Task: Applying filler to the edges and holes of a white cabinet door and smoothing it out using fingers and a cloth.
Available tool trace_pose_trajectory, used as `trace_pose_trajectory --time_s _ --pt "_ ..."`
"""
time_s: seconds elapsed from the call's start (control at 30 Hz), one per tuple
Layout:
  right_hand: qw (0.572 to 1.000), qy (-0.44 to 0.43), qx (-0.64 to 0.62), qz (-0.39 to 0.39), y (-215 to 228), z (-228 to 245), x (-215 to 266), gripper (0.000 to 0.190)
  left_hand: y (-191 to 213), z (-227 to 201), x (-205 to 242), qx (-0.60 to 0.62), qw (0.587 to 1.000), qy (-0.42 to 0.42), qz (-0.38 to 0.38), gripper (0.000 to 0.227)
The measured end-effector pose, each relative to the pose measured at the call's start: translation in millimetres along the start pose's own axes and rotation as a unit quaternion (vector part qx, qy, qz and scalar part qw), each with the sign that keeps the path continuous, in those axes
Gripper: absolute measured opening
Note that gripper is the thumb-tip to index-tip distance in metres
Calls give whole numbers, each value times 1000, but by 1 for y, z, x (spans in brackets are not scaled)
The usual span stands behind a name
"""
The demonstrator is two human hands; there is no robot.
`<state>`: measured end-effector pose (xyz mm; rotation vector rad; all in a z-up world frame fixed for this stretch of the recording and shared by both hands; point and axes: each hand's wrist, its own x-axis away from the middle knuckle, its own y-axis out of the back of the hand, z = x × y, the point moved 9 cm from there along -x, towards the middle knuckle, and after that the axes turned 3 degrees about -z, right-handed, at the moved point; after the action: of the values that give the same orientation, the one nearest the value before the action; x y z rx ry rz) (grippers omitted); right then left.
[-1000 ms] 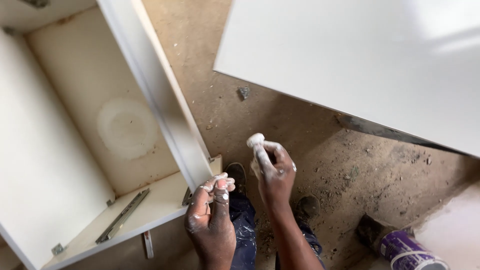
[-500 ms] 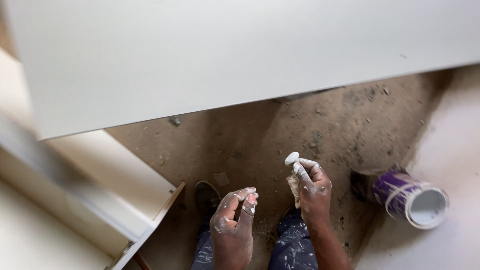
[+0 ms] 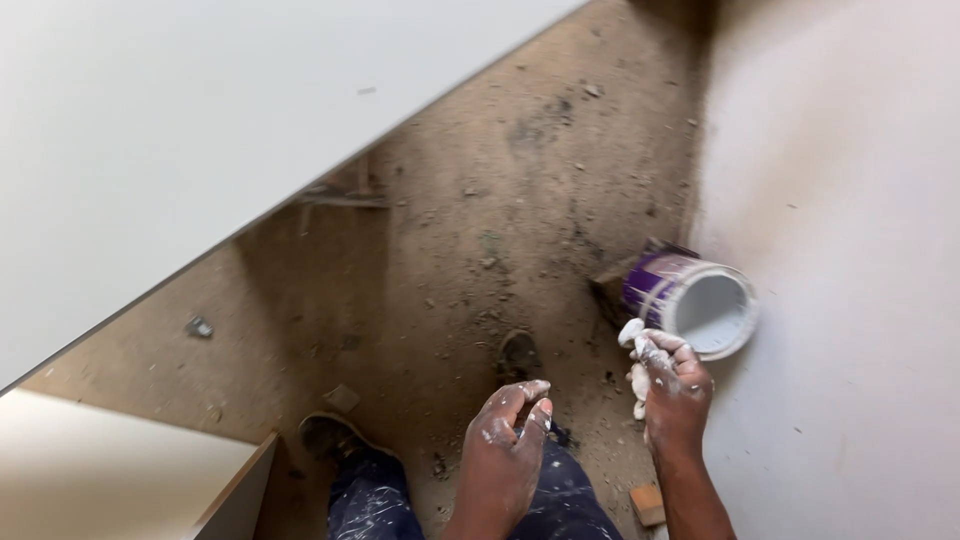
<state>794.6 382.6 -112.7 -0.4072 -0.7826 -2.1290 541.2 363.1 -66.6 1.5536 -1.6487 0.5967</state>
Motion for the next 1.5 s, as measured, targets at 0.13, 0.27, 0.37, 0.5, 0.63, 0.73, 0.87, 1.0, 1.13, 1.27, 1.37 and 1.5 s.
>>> trace_pose_trajectory --time_s 0.13,0.27,0.37,0.5,0.63,0.73,0.87,1.0,1.13,1.27,1.37,1.5 --pt "972 6 208 -106 77 -9 -84 31 -83 -27 -30 -84 991 -16 102 48" --pt "948 77 295 -96 104 -64 -176 28 -158 -18 -46 -188 964 -87 168 52" --pt "949 47 308 -54 89 -84 -216 36 -186 -13 -46 -231 949 -80 200 57" --pt "894 78 441 -34 81 -171 -297 35 -202 -13 -44 -284 922 -16 264 63" --pt "887 14 460 -40 77 -202 -323 38 -200 -13 -58 -251 936 -8 247 69" --pt "866 -4 499 -24 71 -207 -330 39 -202 -14 -65 -256 933 -6 253 74" --pt "867 -88 490 -14 63 -192 -324 23 -202 -6 -74 -258 932 34 254 76" --pt "872 -133 471 -7 62 -196 -322 19 -203 -6 -75 -263 929 57 255 76" --pt "872 -135 470 -11 65 -201 -326 18 -200 7 -76 -243 941 34 235 75" --pt "929 -215 299 -36 74 -177 -302 19 -197 11 -73 -239 941 24 237 73" --pt "936 -308 167 -29 85 -169 -277 32 -192 6 -71 -225 944 59 233 72" --pt "929 -368 -37 11 97 -205 -272 26 -200 4 -78 -212 944 105 231 68"
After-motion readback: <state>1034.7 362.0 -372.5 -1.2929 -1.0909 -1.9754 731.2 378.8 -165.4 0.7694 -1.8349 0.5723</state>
